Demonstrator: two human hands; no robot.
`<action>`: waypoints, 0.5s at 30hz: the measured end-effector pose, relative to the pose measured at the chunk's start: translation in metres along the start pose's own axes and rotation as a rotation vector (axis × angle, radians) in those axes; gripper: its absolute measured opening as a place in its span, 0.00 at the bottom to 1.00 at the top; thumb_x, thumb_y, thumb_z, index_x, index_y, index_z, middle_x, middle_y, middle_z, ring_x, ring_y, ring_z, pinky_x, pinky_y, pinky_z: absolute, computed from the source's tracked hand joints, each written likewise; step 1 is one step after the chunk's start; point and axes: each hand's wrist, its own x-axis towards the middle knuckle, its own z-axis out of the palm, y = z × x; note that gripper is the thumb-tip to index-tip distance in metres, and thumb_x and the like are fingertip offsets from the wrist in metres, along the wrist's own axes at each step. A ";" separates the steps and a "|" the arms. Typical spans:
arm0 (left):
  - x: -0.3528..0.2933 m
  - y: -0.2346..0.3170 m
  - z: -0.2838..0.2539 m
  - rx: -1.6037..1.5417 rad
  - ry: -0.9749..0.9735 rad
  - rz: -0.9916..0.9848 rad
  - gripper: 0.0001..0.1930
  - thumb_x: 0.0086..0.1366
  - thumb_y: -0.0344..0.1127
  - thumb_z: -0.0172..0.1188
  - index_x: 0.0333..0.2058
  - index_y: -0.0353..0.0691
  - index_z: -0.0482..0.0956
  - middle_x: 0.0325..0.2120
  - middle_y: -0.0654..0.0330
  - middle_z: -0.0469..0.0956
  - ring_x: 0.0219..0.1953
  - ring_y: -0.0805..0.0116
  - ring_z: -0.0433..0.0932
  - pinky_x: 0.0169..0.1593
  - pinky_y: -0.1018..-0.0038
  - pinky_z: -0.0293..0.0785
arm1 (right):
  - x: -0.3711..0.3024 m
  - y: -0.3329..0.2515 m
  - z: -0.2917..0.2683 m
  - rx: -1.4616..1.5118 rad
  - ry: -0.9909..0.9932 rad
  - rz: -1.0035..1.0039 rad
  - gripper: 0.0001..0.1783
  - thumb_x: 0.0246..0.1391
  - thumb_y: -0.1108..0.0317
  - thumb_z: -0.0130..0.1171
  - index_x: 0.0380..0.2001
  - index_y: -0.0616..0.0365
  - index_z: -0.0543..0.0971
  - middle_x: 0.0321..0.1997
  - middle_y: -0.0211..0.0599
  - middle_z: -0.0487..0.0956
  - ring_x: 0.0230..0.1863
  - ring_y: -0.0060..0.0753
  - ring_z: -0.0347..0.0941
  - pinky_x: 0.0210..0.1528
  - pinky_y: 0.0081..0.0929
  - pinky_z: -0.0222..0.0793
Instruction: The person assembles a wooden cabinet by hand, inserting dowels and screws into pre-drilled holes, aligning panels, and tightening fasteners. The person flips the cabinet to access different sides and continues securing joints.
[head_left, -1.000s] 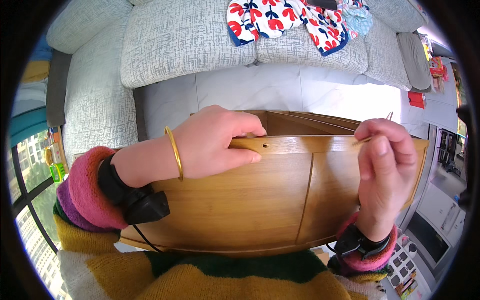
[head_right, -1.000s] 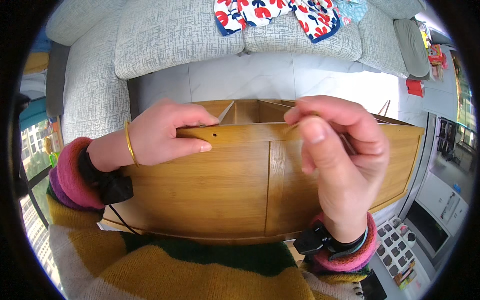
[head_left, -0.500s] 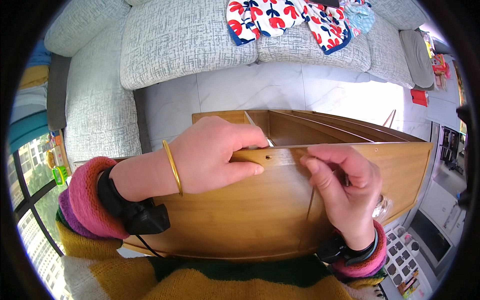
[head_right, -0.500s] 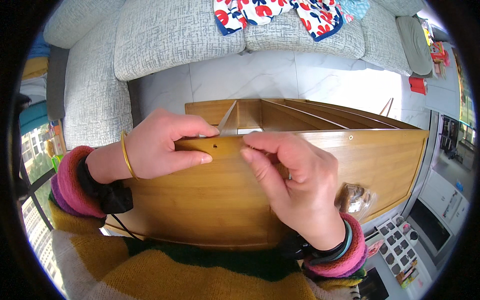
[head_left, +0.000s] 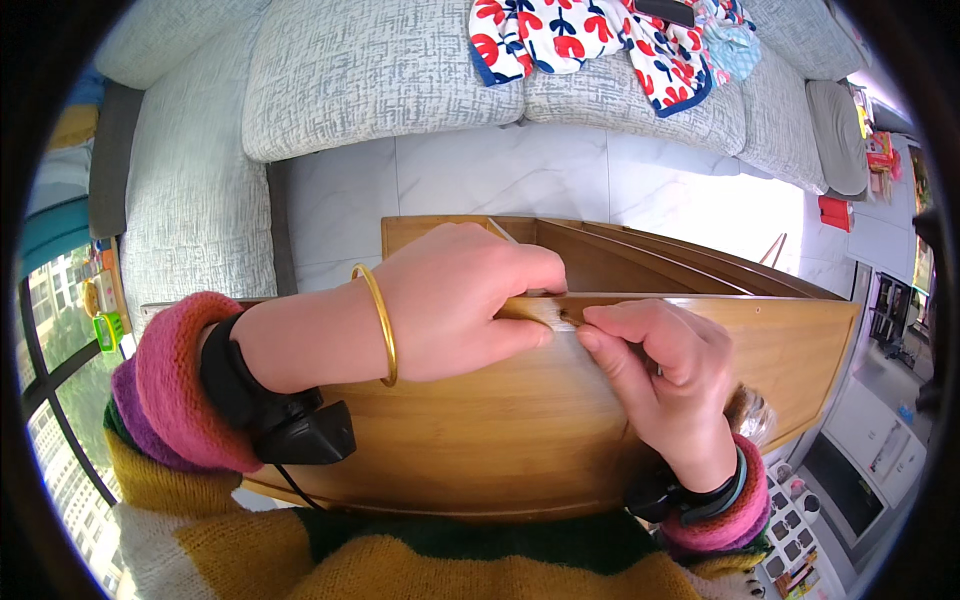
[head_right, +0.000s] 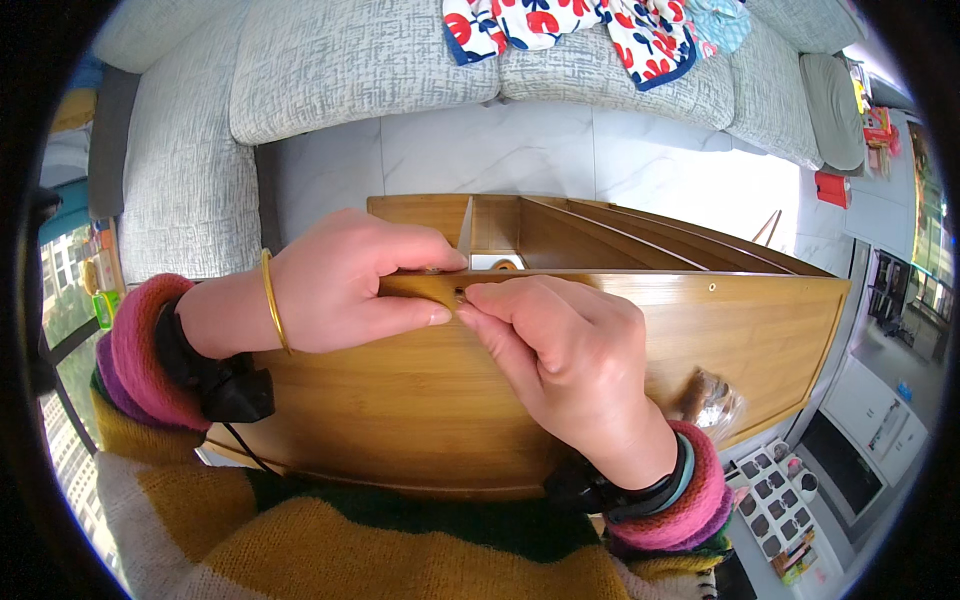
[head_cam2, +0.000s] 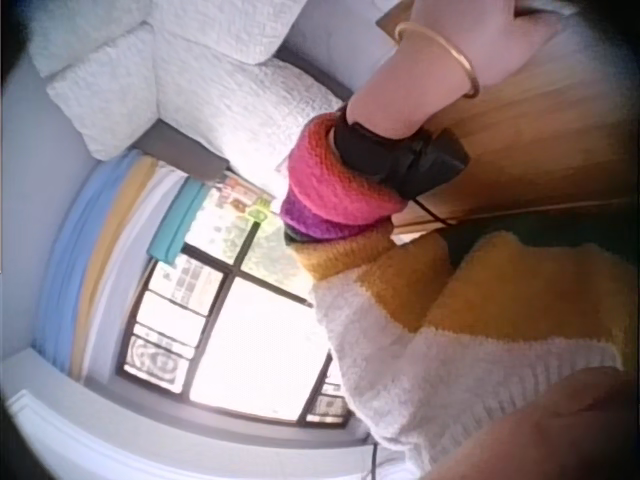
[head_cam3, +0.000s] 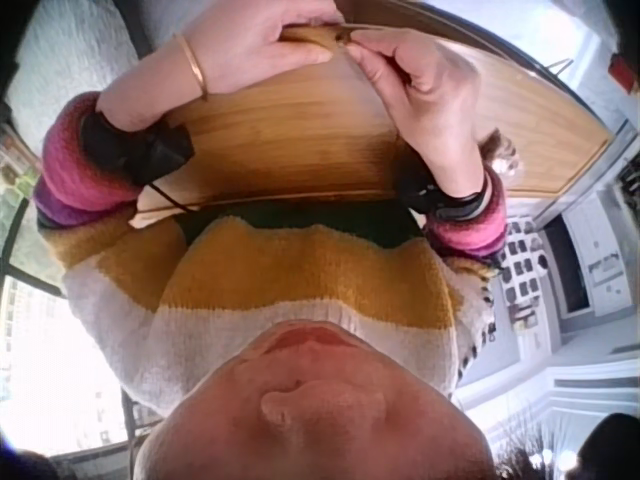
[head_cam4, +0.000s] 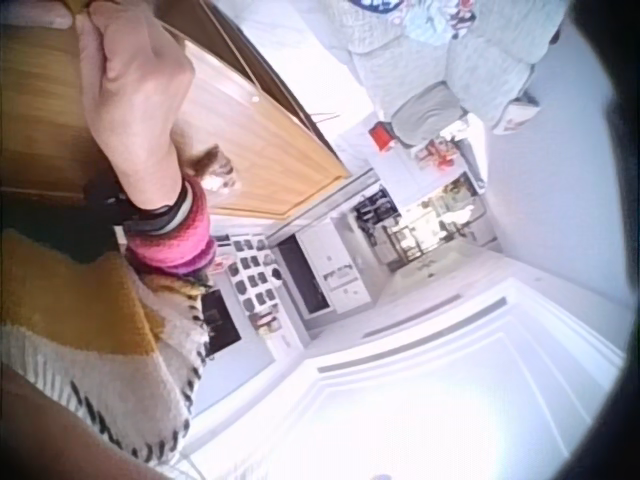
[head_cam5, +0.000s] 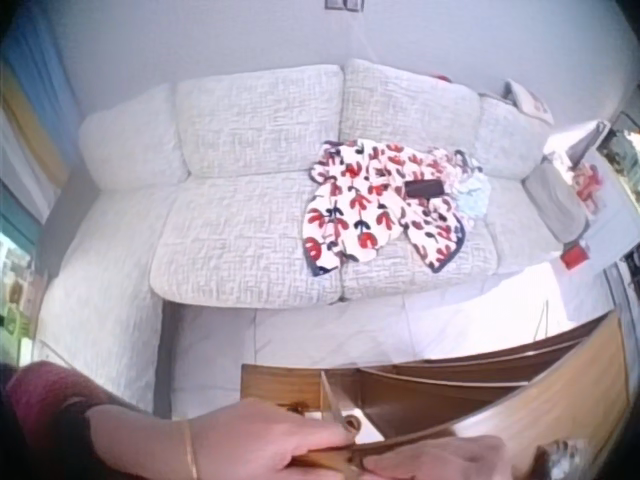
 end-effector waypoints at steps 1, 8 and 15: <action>0.000 0.000 0.000 -0.003 0.004 0.004 0.13 0.52 0.34 0.61 0.36 0.36 0.75 0.27 0.51 0.76 0.29 0.51 0.75 0.31 0.68 0.70 | 0.001 0.001 0.001 -0.033 0.010 -0.042 0.08 0.40 0.76 0.66 0.26 0.61 0.77 0.23 0.38 0.78 0.22 0.32 0.74 0.24 0.20 0.68; 0.000 -0.001 0.000 0.003 0.011 0.009 0.13 0.52 0.35 0.61 0.35 0.36 0.75 0.27 0.50 0.76 0.30 0.51 0.76 0.31 0.68 0.71 | 0.001 -0.005 0.003 -0.217 0.011 -0.151 0.10 0.37 0.77 0.66 0.26 0.60 0.76 0.23 0.37 0.77 0.22 0.36 0.75 0.22 0.25 0.70; 0.002 -0.002 0.001 -0.040 0.034 0.014 0.11 0.50 0.35 0.58 0.31 0.34 0.74 0.24 0.48 0.76 0.30 0.48 0.74 0.34 0.61 0.69 | 0.000 -0.001 0.006 -0.281 0.057 -0.263 0.11 0.36 0.77 0.66 0.26 0.60 0.76 0.23 0.37 0.77 0.21 0.35 0.74 0.20 0.24 0.70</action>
